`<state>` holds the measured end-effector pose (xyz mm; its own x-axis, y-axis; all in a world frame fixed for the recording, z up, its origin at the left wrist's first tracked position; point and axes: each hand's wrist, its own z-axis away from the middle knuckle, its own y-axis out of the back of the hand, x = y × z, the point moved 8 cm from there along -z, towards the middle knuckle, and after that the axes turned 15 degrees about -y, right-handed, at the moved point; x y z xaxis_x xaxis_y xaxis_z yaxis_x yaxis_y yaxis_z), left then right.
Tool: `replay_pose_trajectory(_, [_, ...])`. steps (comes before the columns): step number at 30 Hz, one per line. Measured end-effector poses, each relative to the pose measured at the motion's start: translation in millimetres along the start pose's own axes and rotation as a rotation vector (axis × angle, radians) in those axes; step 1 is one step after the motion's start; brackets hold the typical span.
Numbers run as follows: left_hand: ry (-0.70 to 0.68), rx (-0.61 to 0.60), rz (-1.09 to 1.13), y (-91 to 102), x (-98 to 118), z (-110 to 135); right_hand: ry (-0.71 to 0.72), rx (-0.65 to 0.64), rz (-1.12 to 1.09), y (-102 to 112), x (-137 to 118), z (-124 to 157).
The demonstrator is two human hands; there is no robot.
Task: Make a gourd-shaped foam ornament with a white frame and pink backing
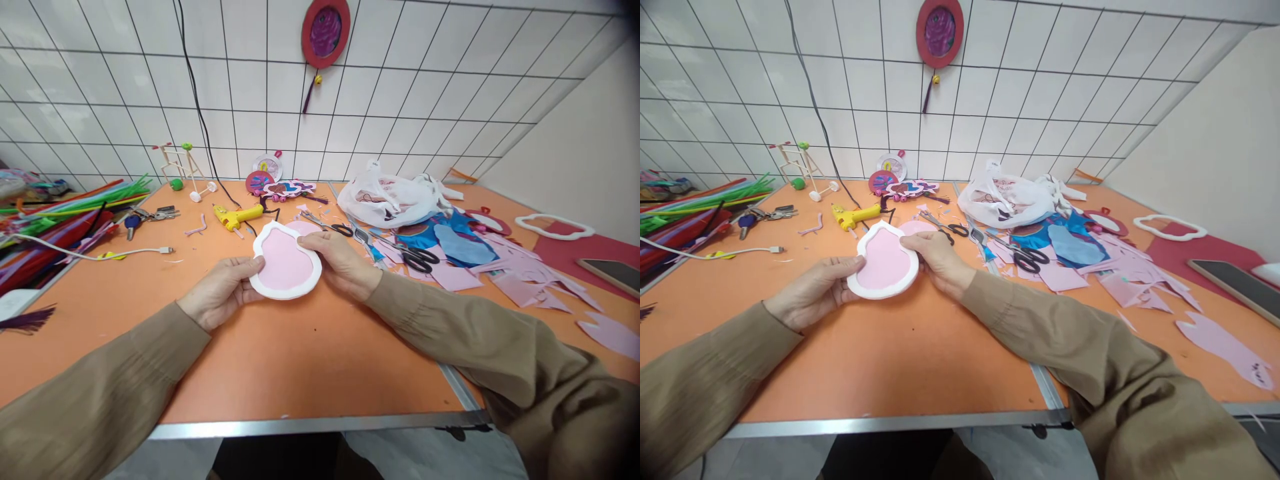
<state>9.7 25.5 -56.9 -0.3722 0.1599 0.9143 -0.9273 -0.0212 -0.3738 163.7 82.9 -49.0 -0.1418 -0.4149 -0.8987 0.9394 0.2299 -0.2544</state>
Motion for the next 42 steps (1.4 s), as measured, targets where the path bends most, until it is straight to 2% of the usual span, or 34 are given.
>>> replay_pose_trajectory(4, [-0.026, -0.037, -0.053, 1.0, 2, -2, 0.091, 0.039, 0.093, 2, -8, 3])
replay_pose_trajectory(11, [-0.19, -0.111, -0.098, 1.0, 10, -7, 0.268, 0.093, 0.305, -5, -31, 17])
replay_pose_trajectory(15, [-0.233, -0.124, -0.131, 0.3, 12, -6, 0.332, 0.105, 0.348, -7, -36, 22])
replay_pose_trajectory(23, [-0.288, -0.131, -0.19, 1.1, 16, -7, 0.315, 0.058, 0.3, -6, -35, 22])
replay_pose_trajectory(29, [-0.298, -0.137, -0.192, -0.1, 16, -7, 0.328, 0.096, 0.385, -9, -39, 23])
replay_pose_trajectory(35, [-0.304, -0.162, -0.169, -2.6, 20, -5, 0.303, 0.126, 0.365, -6, -36, 16])
replay_pose_trajectory(39, [-0.323, -0.176, -0.161, -0.7, 27, -3, 0.257, 0.102, 0.339, -4, -32, 14])
replay_pose_trajectory(42, [-0.35, -0.135, -0.152, 5.9, 34, -5, 0.249, 0.058, 0.347, -9, -33, 16])
